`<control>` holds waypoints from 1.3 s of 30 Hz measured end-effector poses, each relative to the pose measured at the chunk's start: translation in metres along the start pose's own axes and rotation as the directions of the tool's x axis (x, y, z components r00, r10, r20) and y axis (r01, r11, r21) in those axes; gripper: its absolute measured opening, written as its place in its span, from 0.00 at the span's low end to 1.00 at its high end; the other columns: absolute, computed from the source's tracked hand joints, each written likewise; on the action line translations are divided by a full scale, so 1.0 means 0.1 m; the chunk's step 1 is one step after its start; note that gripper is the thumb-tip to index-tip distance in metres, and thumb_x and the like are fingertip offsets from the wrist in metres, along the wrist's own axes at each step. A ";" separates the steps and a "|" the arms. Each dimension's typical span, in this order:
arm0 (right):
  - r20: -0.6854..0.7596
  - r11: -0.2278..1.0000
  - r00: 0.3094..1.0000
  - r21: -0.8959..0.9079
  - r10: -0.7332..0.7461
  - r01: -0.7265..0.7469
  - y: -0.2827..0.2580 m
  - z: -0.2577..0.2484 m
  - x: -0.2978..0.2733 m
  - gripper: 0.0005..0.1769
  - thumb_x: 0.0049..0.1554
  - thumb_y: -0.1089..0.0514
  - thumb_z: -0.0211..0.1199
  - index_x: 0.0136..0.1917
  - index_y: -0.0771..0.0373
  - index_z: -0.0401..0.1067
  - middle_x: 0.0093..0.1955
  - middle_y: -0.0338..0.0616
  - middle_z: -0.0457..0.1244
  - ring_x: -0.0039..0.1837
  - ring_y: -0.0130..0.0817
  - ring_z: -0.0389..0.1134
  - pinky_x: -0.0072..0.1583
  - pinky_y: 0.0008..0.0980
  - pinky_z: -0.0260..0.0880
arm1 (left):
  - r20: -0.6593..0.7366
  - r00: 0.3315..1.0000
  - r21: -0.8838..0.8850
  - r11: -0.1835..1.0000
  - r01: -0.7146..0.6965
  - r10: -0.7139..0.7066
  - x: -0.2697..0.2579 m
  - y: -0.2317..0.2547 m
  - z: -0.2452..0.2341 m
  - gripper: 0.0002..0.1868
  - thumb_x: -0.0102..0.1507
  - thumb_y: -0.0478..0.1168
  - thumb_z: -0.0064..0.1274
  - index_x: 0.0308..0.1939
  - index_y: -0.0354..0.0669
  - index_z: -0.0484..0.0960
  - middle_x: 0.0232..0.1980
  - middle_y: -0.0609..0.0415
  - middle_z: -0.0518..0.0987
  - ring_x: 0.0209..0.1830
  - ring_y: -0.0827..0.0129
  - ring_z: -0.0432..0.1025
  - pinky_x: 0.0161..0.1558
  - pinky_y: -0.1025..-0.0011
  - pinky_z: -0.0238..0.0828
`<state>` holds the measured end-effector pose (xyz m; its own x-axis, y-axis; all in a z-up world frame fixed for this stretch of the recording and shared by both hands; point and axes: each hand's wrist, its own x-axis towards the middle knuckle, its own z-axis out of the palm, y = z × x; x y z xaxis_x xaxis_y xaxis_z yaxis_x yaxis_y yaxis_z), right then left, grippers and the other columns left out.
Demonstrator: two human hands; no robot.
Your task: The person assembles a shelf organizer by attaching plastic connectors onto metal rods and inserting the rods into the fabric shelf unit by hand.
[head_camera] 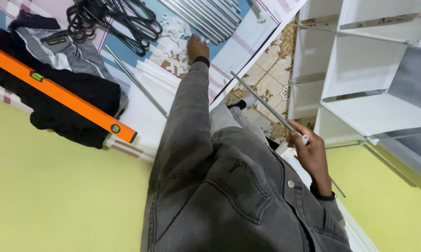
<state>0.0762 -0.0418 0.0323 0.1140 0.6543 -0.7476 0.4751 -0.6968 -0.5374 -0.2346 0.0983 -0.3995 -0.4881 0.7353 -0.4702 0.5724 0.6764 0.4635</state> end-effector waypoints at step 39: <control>-0.128 0.898 0.972 0.374 -0.195 0.229 0.70 -0.66 0.04 0.19 0.64 0.57 0.54 0.65 0.66 0.72 0.46 0.44 0.72 0.47 0.29 0.75 0.50 0.29 0.77 | 0.646 0.744 -0.537 0.795 0.282 0.172 -1.81 0.60 -0.82 0.19 0.64 0.35 0.54 0.57 0.38 0.67 0.39 0.43 0.83 0.34 0.63 0.80 0.35 0.67 0.80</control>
<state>0.1676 -0.0689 0.0178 0.1293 0.8098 -0.5723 0.1265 -0.5859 -0.8005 -0.1661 0.0100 -0.2246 0.1607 0.6357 -0.7550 -0.0360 0.7682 0.6392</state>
